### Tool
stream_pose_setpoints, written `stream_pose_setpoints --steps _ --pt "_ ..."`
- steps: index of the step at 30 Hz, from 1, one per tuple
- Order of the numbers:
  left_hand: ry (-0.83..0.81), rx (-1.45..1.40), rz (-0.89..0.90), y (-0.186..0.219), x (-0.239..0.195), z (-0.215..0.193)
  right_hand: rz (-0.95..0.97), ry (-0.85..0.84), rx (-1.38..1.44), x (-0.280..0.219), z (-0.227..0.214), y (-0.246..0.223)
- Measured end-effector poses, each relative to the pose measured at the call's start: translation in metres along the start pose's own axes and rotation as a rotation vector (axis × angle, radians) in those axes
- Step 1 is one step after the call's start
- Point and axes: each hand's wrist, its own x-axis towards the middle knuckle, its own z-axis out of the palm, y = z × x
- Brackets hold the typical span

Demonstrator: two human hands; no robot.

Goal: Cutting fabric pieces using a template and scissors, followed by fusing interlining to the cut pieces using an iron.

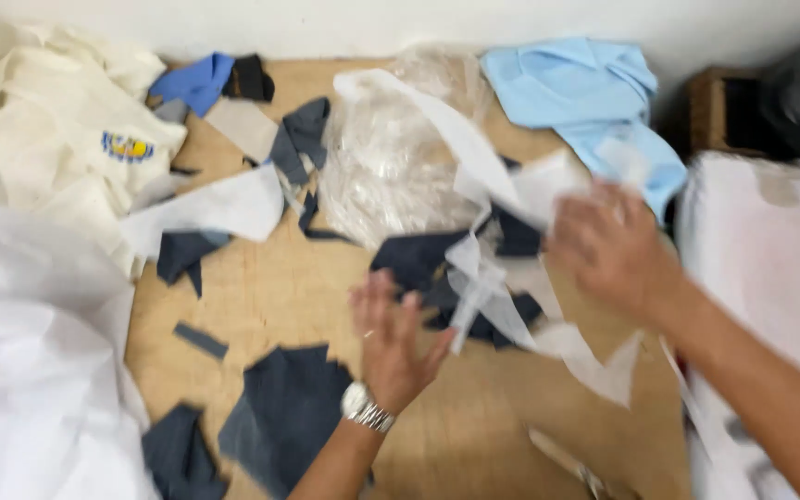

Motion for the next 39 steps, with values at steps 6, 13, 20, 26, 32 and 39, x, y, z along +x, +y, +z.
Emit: stream_pose_setpoints --steps 6,13,20,26,32,39 --pt "-0.244 -0.03 0.526 0.093 -0.004 -0.024 0.035 -0.148 0.38 -0.17 -0.178 -0.216" --pt "-0.591 0.109 0.385 0.14 -0.266 -0.145 0.328 -0.285 0.168 -0.356 -0.189 -0.287" --pt "-0.95 0.431 -0.31 0.219 -0.437 -0.248 0.933 -0.283 0.607 -0.441 -0.143 -0.329" --pt "-1.102 0.427 -0.483 0.247 -0.425 -0.241 0.856 -0.463 0.438 -0.4 -0.135 -0.325" --pt "-1.223 0.348 -0.455 0.222 -0.416 -0.232 1.075 -0.646 0.599 -0.399 -0.171 -0.313" --pt "-1.01 0.323 0.122 0.232 -0.413 -0.205 0.733 -0.434 0.57 -0.399 -0.096 -0.338"
